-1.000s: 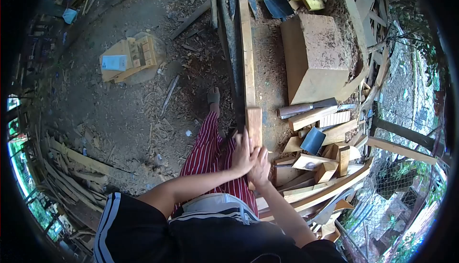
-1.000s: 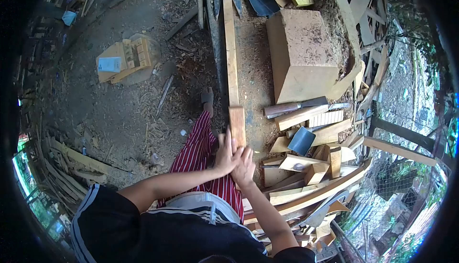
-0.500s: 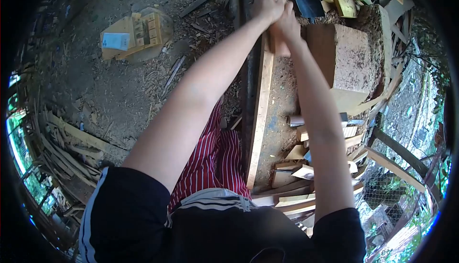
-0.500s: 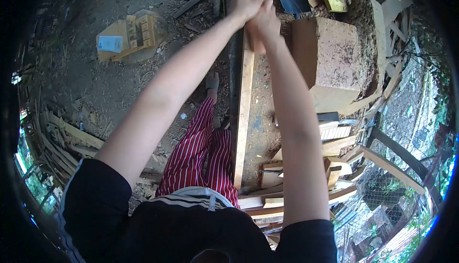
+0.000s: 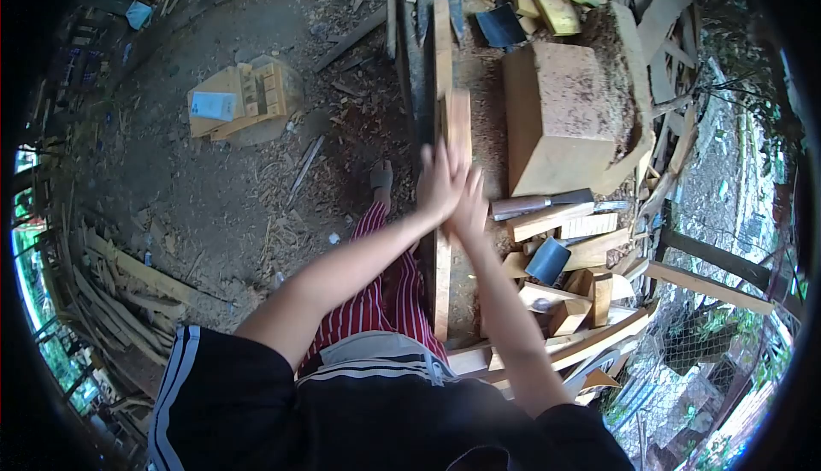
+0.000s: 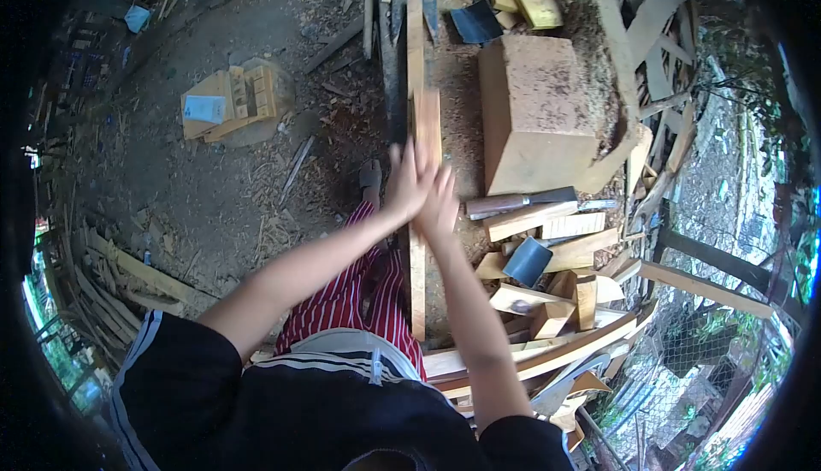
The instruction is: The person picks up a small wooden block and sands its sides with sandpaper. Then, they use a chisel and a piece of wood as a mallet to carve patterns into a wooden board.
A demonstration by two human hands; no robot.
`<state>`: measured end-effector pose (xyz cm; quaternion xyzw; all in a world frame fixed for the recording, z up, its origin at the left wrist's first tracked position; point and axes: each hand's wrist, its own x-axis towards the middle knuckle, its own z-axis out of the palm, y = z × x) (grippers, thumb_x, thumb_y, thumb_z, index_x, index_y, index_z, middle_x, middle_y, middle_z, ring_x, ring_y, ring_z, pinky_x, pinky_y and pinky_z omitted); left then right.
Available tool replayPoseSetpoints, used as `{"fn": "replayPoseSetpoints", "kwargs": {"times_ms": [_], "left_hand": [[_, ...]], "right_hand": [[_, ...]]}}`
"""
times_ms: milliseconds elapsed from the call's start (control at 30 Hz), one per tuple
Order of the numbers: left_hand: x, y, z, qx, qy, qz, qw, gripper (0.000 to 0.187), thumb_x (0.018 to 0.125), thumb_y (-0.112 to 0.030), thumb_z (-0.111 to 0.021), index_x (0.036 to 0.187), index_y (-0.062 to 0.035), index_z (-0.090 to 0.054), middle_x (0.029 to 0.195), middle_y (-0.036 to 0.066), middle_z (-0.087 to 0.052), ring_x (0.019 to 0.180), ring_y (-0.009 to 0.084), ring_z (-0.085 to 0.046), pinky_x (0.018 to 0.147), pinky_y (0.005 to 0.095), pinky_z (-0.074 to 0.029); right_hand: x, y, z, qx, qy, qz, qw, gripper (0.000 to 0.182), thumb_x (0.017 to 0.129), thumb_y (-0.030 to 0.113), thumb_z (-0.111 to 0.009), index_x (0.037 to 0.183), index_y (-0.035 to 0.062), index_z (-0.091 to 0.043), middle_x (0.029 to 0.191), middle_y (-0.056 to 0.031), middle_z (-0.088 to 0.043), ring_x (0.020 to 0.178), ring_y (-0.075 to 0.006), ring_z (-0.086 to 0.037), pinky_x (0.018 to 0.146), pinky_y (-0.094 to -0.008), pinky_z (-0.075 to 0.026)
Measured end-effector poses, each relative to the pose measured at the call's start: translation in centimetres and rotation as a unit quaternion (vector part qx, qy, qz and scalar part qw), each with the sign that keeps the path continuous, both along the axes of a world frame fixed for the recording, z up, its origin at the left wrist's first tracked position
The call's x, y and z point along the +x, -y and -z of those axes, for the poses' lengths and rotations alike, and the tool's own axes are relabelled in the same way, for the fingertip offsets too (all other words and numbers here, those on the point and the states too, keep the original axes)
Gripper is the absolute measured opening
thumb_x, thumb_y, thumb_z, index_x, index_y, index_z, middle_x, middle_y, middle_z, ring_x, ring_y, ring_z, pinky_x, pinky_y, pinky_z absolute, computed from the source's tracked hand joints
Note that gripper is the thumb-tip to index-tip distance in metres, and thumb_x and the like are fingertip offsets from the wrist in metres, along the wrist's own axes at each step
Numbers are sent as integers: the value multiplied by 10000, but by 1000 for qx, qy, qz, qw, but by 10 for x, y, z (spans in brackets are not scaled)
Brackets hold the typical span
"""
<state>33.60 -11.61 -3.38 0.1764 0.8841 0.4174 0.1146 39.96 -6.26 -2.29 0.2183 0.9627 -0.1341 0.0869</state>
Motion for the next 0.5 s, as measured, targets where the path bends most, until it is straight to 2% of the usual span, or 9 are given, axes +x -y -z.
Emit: {"fn": "replayPoseSetpoints", "kwargs": {"times_ms": [67, 100, 133, 167, 200, 233, 300, 367, 500], "left_hand": [[62, 30, -11, -22, 51, 41, 998, 722, 865, -375, -588, 1395, -13, -258, 1200, 276, -401, 803, 430, -601, 645, 490, -523], [88, 46, -21, -42, 53, 76, 995, 762, 868, -411, -592, 1416, -20, -234, 1195, 276, -404, 792, 427, -605, 657, 485, -522], [113, 61, -8, -35, 28, 102, 994, 784, 871, -435, -589, 1435, -38, -214, 1191, 254, -410, 835, 405, -605, 669, 458, -525], [131, 76, 4, -2, 37, 120, 992, 770, 880, -425, -584, 1444, -58, -208, 1139, 223, -414, 850, 376, -584, 684, 437, -511], [138, 83, 1, -16, 60, 91, 994, 778, 871, -420, -596, 1444, -67, -206, 1107, 208, -410, 874, 365, -558, 717, 435, -492], [143, 85, -2, -30, 84, 64, 994, 785, 862, -416, -608, 1444, -76, -204, 1076, 193, -406, 898, 354, -531, 750, 433, -473], [141, 81, 2, -50, 34, -5, 998, 831, 817, -398, -661, 1431, -74, -203, 1045, 188, -399, 922, 350, -488, 809, 442, -429], [132, 71, 10, -105, 65, -23, 992, 875, 713, -355, -759, 1371, -57, -265, 1069, 196, -418, 990, 360, -477, 840, 451, -423], [131, 53, 11, -161, 44, -31, 986, 718, 703, -194, -724, 1289, -28, -345, 1137, 213, -461, 1078, 387, -490, 898, 458, -435]], "right_hand": [[68, 29, -5, -50, 61, 29, 996, 619, 844, 240, -548, 1364, 4, -309, 1347, -297, -346, 1250, -417, -389, 811, -381, -545], [113, 42, 17, 24, -28, -26, 999, 591, 842, 214, -543, 1342, -11, -321, 1323, -320, -337, 1219, -429, -413, 781, -394, -553], [126, 46, -12, -152, 55, 72, 984, 623, 847, 184, -526, 1380, -18, -275, 1221, -318, -383, 1124, -445, -471, 757, -424, -551], [144, 52, -25, -191, 88, 83, 974, 686, 859, 175, -518, 1442, 30, -186, 1096, -290, -415, 1004, -447, -514, 709, -452, -541], [163, 61, -31, -170, -2, 119, 978, 747, 873, 182, -523, 1482, 99, -99, 1023, -261, -417, 921, -438, -521, 677, -466, -519], [179, 64, -35, -170, -17, 117, 978, 768, 878, 187, -540, 1489, 139, -78, 1027, -259, -415, 895, -434, -514, 683, -477, -494], [199, 65, -36, -198, -31, 135, 970, 772, 882, 157, -543, 1485, 89, -66, 1036, -274, -398, 897, -447, -481, 743, -487, -462], [201, 67, -50, -204, -52, 165, 964, 783, 876, 146, -550, 1487, 93, -64, 1035, -276, -397, 899, -451, -479, 751, -491, -456], [189, 62, -62, -166, -110, 214, 956, 809, 864, 119, -562, 1493, 109, -54, 1037, -281, -395, 910, -466, -469, 785, -499, -437]]}}
